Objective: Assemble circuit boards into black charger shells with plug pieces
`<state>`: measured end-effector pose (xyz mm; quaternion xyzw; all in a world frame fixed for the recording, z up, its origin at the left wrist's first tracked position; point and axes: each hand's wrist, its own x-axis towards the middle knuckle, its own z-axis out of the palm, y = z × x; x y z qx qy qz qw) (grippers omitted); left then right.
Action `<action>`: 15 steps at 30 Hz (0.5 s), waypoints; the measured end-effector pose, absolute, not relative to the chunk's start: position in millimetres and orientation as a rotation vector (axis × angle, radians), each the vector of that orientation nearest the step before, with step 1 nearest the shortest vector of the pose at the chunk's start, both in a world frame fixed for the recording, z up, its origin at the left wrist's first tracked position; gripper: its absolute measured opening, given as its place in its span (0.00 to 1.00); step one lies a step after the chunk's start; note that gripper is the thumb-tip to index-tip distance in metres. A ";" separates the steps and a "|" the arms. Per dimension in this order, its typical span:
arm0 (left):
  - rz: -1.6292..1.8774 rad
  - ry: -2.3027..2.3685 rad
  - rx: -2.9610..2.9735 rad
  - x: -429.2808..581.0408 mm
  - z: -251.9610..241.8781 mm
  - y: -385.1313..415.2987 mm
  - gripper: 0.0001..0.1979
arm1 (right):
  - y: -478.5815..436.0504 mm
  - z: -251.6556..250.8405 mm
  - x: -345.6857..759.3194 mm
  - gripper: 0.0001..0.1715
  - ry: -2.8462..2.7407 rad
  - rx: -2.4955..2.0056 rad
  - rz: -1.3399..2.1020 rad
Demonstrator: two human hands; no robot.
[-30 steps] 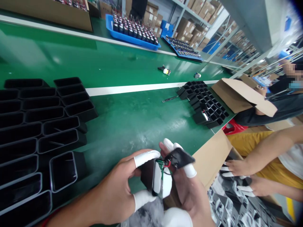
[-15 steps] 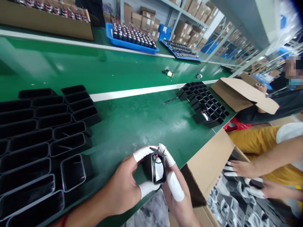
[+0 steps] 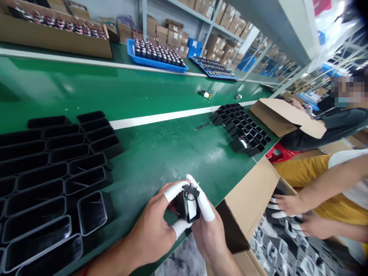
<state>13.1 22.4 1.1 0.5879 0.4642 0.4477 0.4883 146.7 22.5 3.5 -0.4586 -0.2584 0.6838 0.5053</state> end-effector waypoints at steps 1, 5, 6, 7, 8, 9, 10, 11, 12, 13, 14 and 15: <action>1.086 1.144 1.478 13.2 0.9 22.0 0.35 | 23.1 2.4 146.0 0.32 -0.652 -1.136 1.619; 1.112 1.191 1.544 11.9 2.8 21.3 0.35 | 26.6 -1.7 139.7 0.32 -0.848 -1.227 1.544; 1.121 1.203 1.535 11.3 2.7 21.6 0.32 | 27.9 -2.4 138.6 0.31 -0.842 -1.232 1.573; 1.124 1.219 1.534 10.6 1.6 21.8 0.30 | 29.0 -3.1 138.2 0.30 -0.808 -1.229 1.613; 1.121 1.242 1.550 9.7 -0.8 22.1 0.27 | 29.7 -4.0 138.7 0.29 -0.755 -1.219 1.647; 1.112 1.270 1.584 8.5 -4.5 22.2 0.26 | 29.6 -5.3 140.2 0.29 -0.703 -1.217 1.657; 1.103 1.307 1.625 7.0 -9.5 22.4 0.25 | 28.6 -7.2 142.4 0.30 -0.672 -1.227 1.636; 1.100 1.349 1.659 5.3 -15.5 22.6 0.25 | 26.7 -9.7 145.2 0.32 -0.675 -1.254 1.588; 1.103 1.387 1.679 3.5 -21.8 22.9 0.26 | 24.1 -12.7 148.2 0.34 -0.716 -1.296 1.515; 1.126 1.418 1.681 1.7 -27.7 23.6 0.27 | 21.3 -16.1 151.1 0.36 -0.798 -1.336 1.433; 1.142 1.432 1.666 0.2 -32.5 24.7 0.27 | 18.7 -19.7 153.8 0.39 -0.914 -1.361 1.350; 1.146 1.445 1.626 -1.0 -35.8 26.5 0.27 | 17.1 -23.2 156.0 0.42 -1.054 -1.366 1.266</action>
